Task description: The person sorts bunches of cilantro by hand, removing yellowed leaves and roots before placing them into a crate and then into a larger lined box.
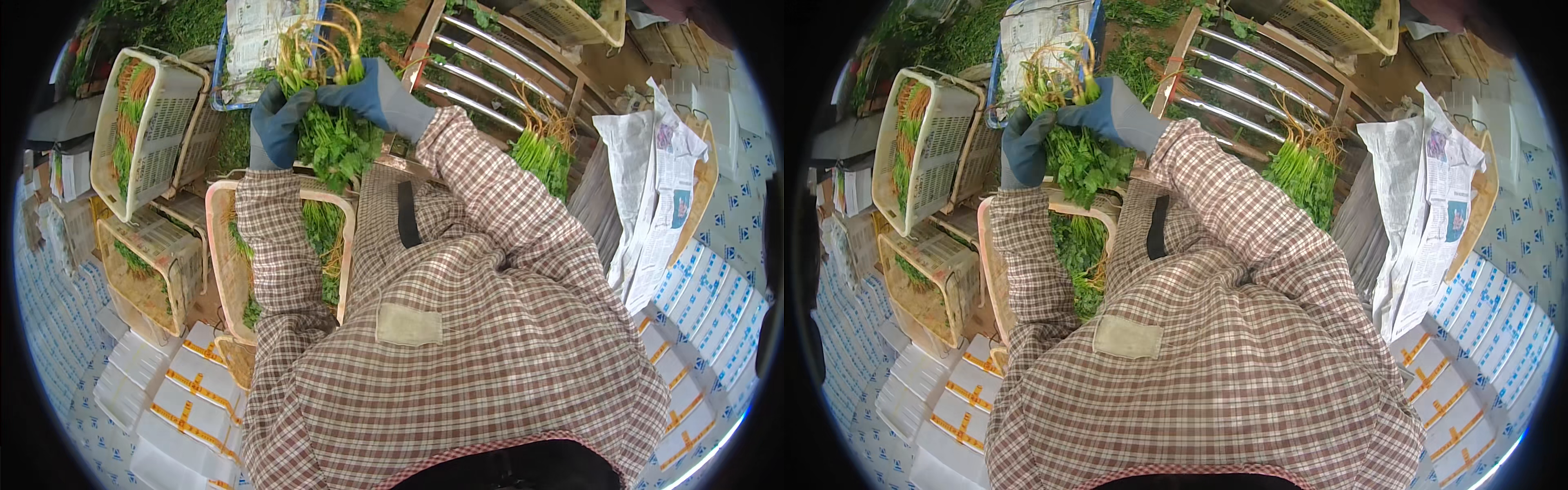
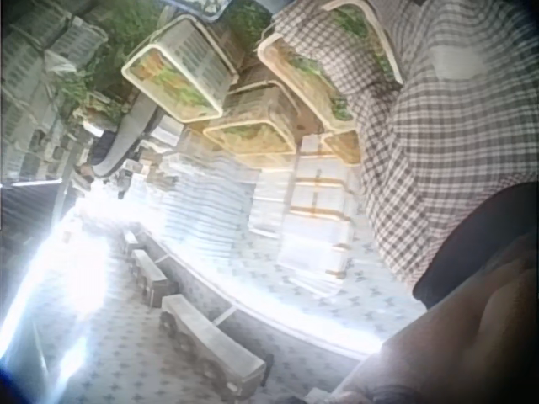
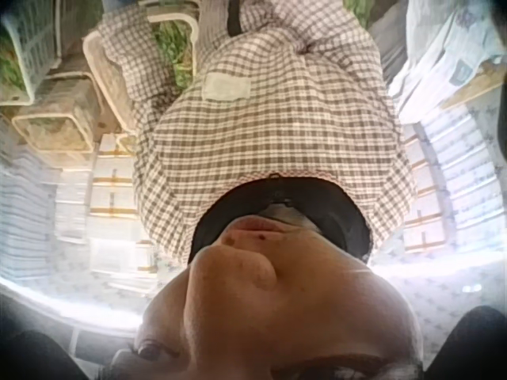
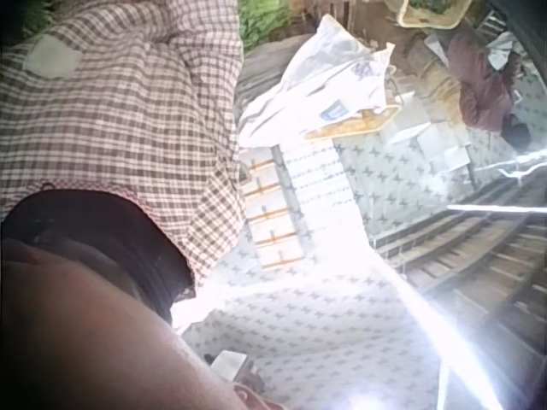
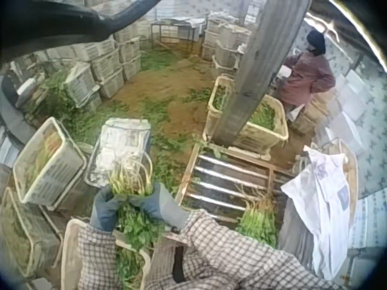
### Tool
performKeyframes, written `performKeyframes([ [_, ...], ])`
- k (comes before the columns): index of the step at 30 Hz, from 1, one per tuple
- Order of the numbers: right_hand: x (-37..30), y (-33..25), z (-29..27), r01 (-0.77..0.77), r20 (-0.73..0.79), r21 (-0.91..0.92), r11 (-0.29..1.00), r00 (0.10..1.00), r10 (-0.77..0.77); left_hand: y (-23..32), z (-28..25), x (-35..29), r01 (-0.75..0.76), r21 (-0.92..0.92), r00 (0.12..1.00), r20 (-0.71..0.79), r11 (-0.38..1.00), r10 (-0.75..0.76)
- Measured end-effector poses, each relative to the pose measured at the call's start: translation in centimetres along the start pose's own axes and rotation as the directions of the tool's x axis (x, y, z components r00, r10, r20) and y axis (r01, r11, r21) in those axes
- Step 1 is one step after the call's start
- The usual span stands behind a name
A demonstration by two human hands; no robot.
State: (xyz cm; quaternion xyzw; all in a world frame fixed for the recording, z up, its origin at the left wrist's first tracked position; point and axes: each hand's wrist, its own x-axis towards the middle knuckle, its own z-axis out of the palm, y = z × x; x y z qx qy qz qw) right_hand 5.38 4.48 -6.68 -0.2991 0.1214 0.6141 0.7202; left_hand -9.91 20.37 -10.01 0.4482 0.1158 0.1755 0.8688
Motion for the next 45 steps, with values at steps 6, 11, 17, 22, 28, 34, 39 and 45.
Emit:
performKeyframes([
  [6, -1.6, -0.8, 0.6, 0.126, 0.082, -0.795, 0.593, 0.991, -0.102, 0.2, 0.3, -0.7, 0.154, 0.118, 0.934, -0.342, 0.981, -0.106],
  [11, 2.0, 0.6, -4.5, 0.357, 0.183, -0.879, 0.318, 0.866, -0.465, -3.2, -2.7, -1.0, 0.012, -0.003, 0.991, -0.136, 1.0, -0.012],
  [17, -0.8, -0.6, -1.8, 0.231, 0.107, -0.932, 0.28, 0.913, -0.394, -3.4, -0.4, 0.8, 0.202, 0.2, 0.912, -0.396, 0.959, -0.11],
  [22, -4.1, -2.4, -1.1, 0.285, 0.059, -0.829, 0.481, 0.9, -0.432, -5.7, -5.6, 1.8, 0.062, 0.061, 0.995, -0.085, 0.996, -0.057],
  [28, -1.5, -1.0, -1.4, 0.136, -0.162, 0.143, 0.98, 0.98, -0.112, -7.3, -11.0, 2.6, 0.372, -0.559, 0.923, 0.305, 0.741, -0.233],
  [34, -3.1, -0.4, 0.2, 0.096, -0.084, 0.08, 0.992, 0.992, -0.09, -6.7, -4.9, 1.5, 0.293, -0.109, 0.946, 0.18, 0.95, -0.271],
  [39, -2.4, 0.1, -1.5, 0.203, 0.091, -0.934, 0.295, 0.931, -0.354, -5.0, -1.8, 1.2, 0.221, -0.177, 0.968, 0.159, 0.959, -0.193],
  [45, -2.0, 0.5, -3.0, 0.352, 0.106, -0.747, 0.564, 0.901, -0.421, -1.1, 1.8, 0.0, 0.297, 0.501, 0.953, -0.2, 0.813, -0.226],
])
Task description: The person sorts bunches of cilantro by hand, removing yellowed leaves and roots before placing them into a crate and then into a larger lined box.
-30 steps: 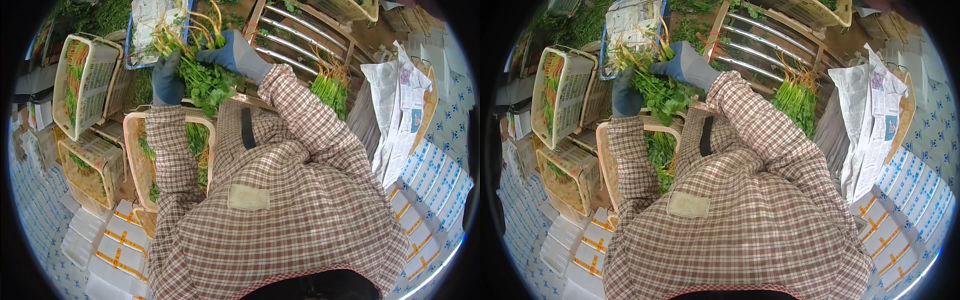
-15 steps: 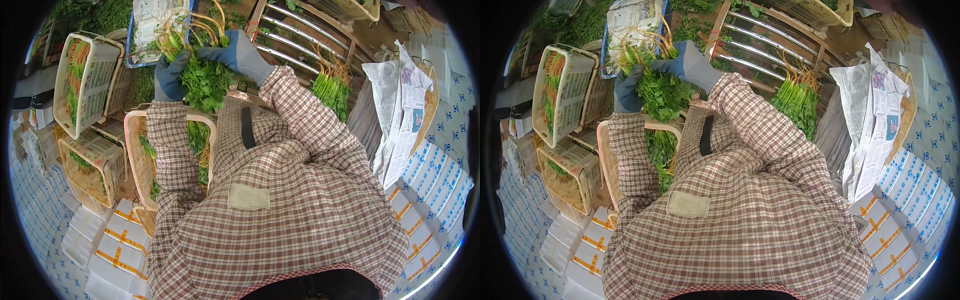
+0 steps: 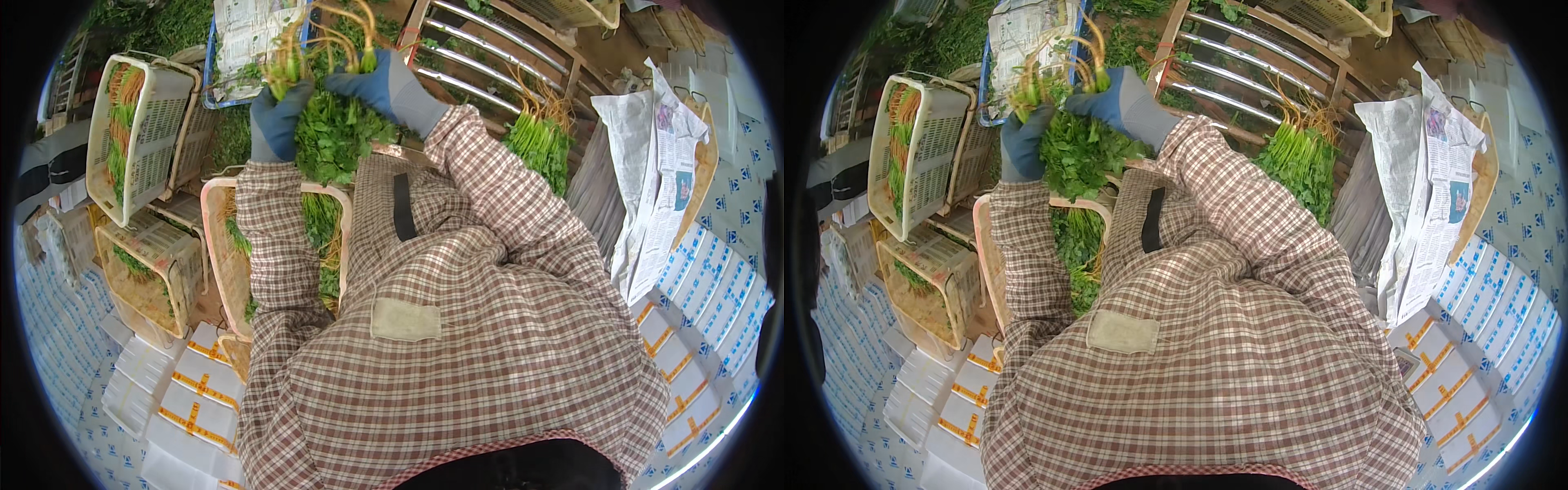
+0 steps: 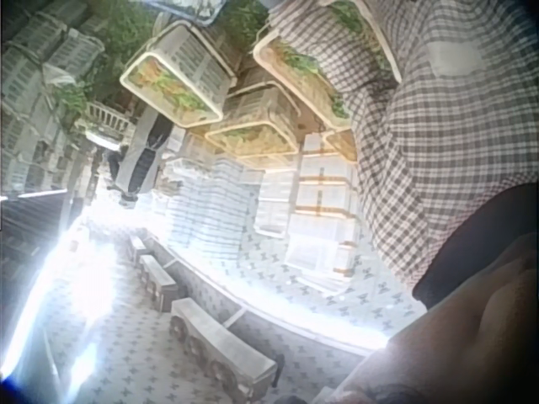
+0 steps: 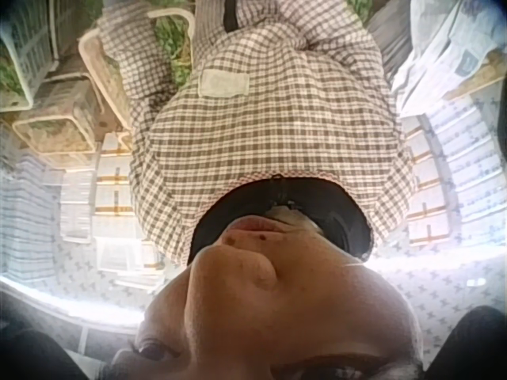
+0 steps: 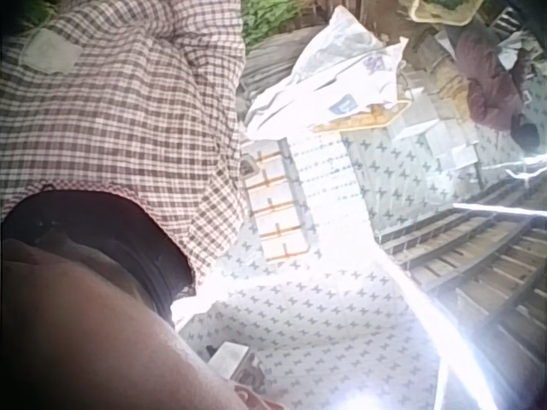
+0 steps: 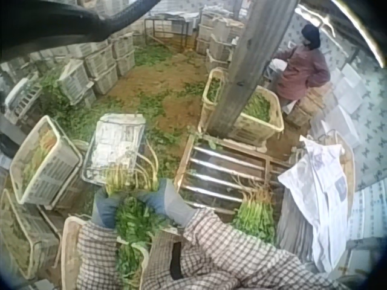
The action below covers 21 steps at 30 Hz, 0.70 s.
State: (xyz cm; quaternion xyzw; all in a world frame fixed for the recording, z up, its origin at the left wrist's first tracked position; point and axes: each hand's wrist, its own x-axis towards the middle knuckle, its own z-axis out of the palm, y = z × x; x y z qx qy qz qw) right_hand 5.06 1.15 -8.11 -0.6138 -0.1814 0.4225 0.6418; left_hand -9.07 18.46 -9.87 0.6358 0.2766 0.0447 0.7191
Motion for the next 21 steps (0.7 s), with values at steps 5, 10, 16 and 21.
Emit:
performKeyframes([
  [5, -0.2, -3.6, -2.5, -0.133, -0.568, 0.195, 0.972, 0.792, 0.223, -1.3, -5.2, -2.6, -0.337, -0.578, 0.925, -0.352, 0.743, 0.146],
  [10, 4.4, 0.6, -10.1, 0.085, -0.578, 0.205, 0.975, 0.814, 0.05, 0.0, -8.8, -5.2, -0.451, -0.594, 0.883, -0.407, 0.666, 0.234],
  [16, 0.0, -7.4, 1.1, -0.149, -0.16, -0.633, 0.76, 0.985, 0.06, -5.3, -12.0, -4.6, -0.712, 0.114, 0.698, 0.013, 0.693, 0.716],
  [21, -0.5, -2.3, 5.0, 0.068, 0.115, -0.519, 0.852, 0.993, -0.009, -2.2, -1.2, -5.2, -0.27, -0.17, 0.926, -0.316, 0.948, 0.207],
])
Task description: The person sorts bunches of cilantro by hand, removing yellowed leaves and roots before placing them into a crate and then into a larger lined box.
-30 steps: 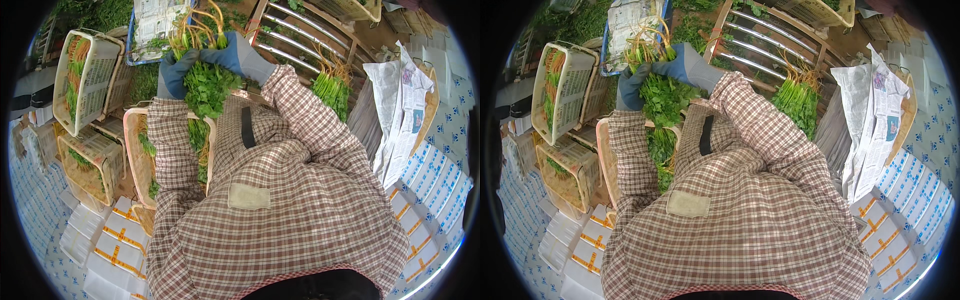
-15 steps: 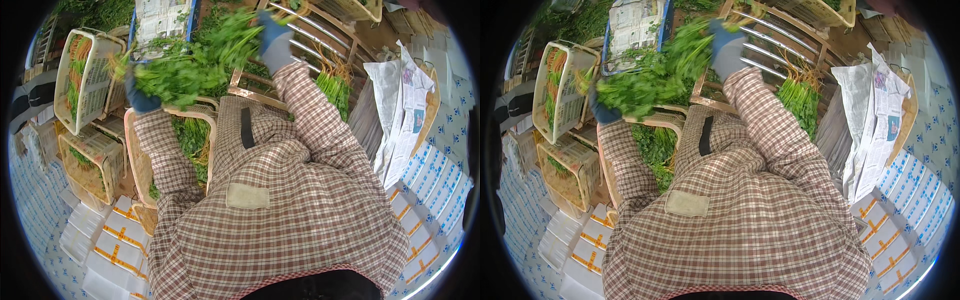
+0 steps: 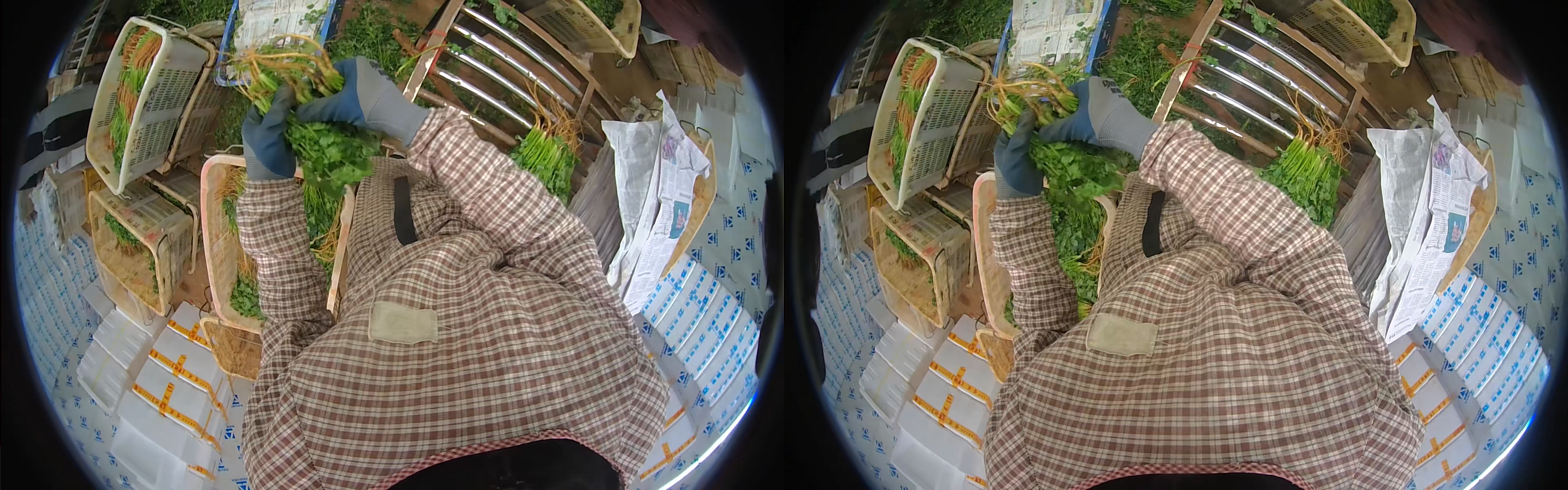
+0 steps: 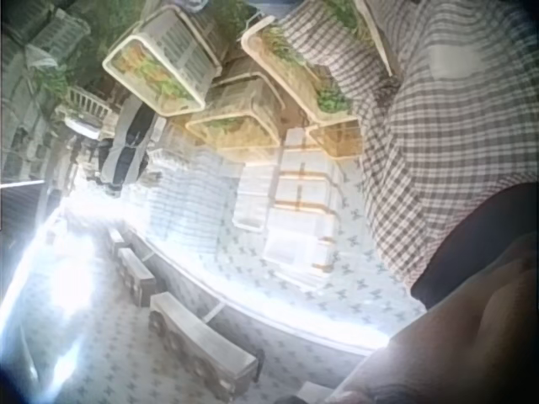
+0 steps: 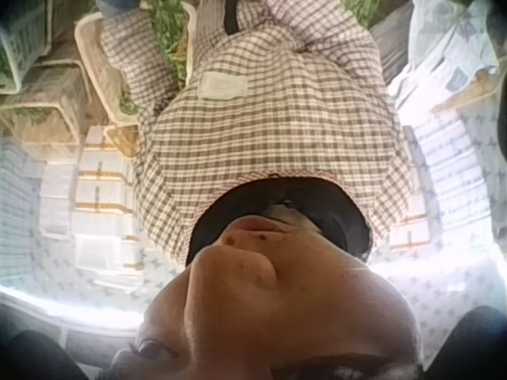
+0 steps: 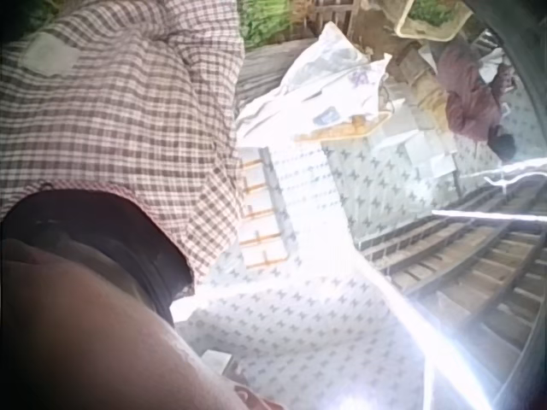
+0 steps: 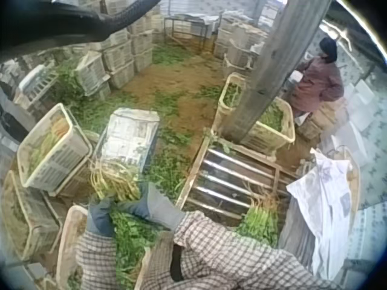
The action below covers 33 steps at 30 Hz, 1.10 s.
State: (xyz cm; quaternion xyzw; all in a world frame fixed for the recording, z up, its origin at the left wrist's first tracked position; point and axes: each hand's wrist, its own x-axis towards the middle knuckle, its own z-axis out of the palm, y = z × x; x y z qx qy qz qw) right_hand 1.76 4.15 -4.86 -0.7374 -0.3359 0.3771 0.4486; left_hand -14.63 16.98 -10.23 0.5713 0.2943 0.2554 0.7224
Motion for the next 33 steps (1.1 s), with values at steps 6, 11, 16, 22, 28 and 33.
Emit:
performKeyframes([
  [6, 3.4, 11.2, 0.5, -0.033, 0.167, 0.513, 0.858, 0.984, -0.062, 4.6, 3.4, 0.0, 0.125, -0.097, 0.991, 0.062, 0.987, -0.119],
  [11, -0.8, 2.7, -0.6, -0.102, -0.107, 0.127, 0.987, 0.987, 0.115, 1.7, 2.6, 0.3, 0.111, -0.22, 0.994, 0.006, 0.969, -0.112],
  [16, 2.9, 10.3, -0.2, -0.057, -0.017, 0.812, 0.581, 0.992, 0.121, 1.7, 5.3, 1.4, -0.015, -0.084, 0.998, -0.064, 0.996, 0.01],
  [22, 0.6, 5.7, -1.9, -0.018, -0.492, 0.594, 0.804, 0.783, 0.381, 1.9, 2.3, 0.7, -0.129, 0.085, 0.98, -0.14, 0.988, 0.14],
  [28, -0.6, 7.7, -8.7, 0.161, -0.411, 0.898, 0.409, 0.639, 0.651, 4.9, -2.8, 0.0, -0.048, -0.193, 0.899, -0.435, 0.98, -0.042],
  [33, -2.1, 6.0, -10.0, 0.049, -0.285, 0.815, 0.578, 0.901, 0.326, 1.1, -10.0, 0.0, -0.028, 0.093, 0.98, -0.195, 0.995, 0.046],
])
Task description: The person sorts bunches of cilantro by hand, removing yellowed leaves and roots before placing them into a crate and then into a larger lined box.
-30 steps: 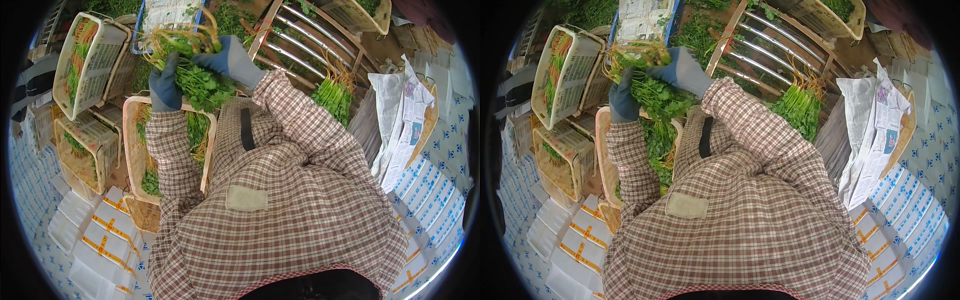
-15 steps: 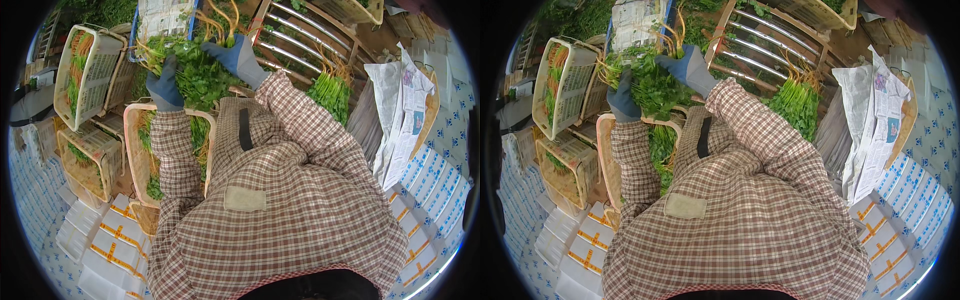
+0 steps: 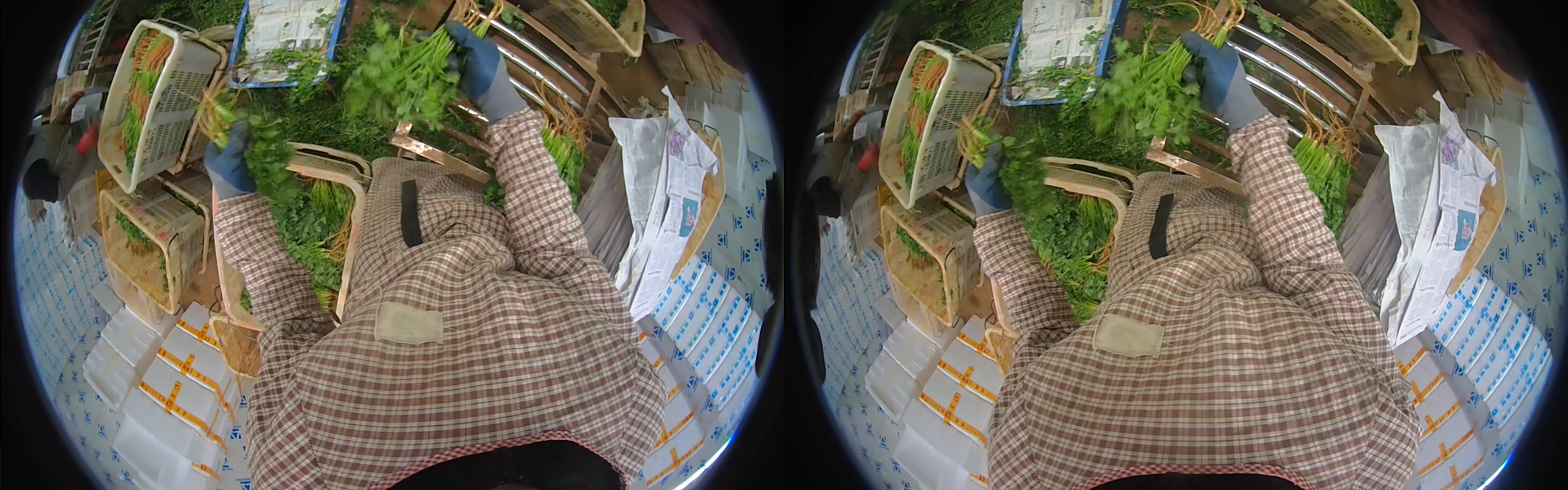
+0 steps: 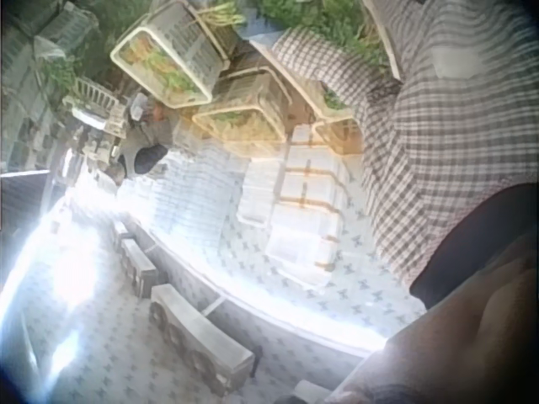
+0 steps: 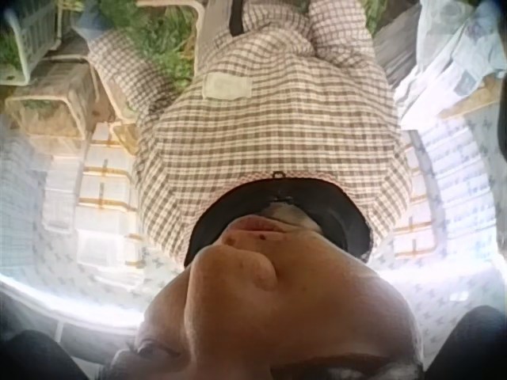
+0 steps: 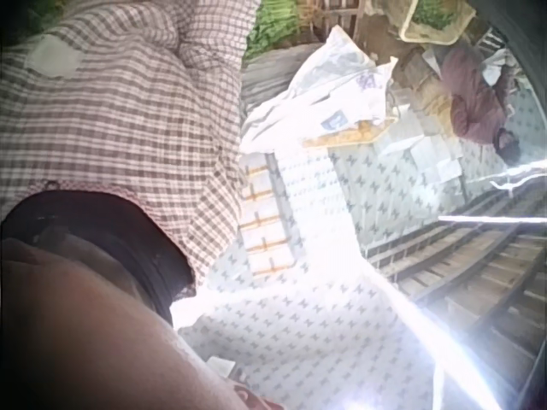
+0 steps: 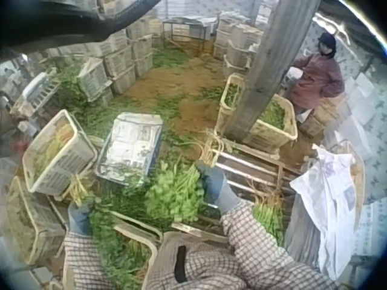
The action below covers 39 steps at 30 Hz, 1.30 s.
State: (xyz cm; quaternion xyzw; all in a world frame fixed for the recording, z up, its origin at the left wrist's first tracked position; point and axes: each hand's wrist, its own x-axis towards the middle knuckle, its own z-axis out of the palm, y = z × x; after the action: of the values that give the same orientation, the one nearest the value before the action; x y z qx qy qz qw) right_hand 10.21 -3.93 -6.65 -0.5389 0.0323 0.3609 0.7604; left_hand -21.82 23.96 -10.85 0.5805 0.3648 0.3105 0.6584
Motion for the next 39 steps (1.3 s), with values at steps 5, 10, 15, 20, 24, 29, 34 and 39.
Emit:
performKeyframes([
  [5, -1.1, -1.2, 1.2, 0.185, 0.407, -0.364, 0.913, 0.913, -0.023, 0.7, 5.1, 0.2, 0.06, -0.223, 0.961, 0.275, 0.973, 0.004],
  [10, -4.7, -1.3, 6.2, 0.235, 0.259, -0.964, 0.123, 0.931, 0.255, 0.1, 7.5, -0.5, 0.095, -0.263, 0.959, 0.284, 0.96, -0.017],
  [15, -4.7, 0.0, 4.3, 0.605, 0.72, -0.69, -0.399, 0.632, -0.287, 2.6, 11.3, -2.5, 0.14, -0.18, 0.931, 0.358, 0.974, -0.068],
  [20, -3.9, -2.0, 3.6, 0.498, 0.492, -0.834, 0.237, 0.866, -0.088, 2.7, 12.8, -3.0, 0.211, -0.099, 0.94, 0.294, 0.972, -0.174],
  [24, -2.0, 0.7, 0.5, 0.592, 0.504, -0.79, 0.162, 0.776, -0.379, 3.4, 14.3, -2.9, 0.194, -0.131, 0.933, 0.332, 0.972, -0.141],
  [29, -4.7, -0.8, -0.6, 0.41, 0.541, -0.835, -0.368, 0.738, -0.404, 3.5, 14.8, -2.8, 0.216, -0.125, 0.941, 0.29, 0.969, -0.172],
  [34, -4.7, -2.2, -4.2, 0.57, 0.475, -0.774, 0.277, 0.811, -0.341, 4.1, 16.2, -2.8, 0.244, -0.046, 0.92, 0.326, 0.969, -0.216],
  [39, -5.7, -1.6, -3.4, 0.208, 0.175, -0.333, 0.92, 0.972, -0.156, 2.1, 17.2, -1.8, 0.251, -0.127, 0.867, 0.47, 0.96, -0.164],
])
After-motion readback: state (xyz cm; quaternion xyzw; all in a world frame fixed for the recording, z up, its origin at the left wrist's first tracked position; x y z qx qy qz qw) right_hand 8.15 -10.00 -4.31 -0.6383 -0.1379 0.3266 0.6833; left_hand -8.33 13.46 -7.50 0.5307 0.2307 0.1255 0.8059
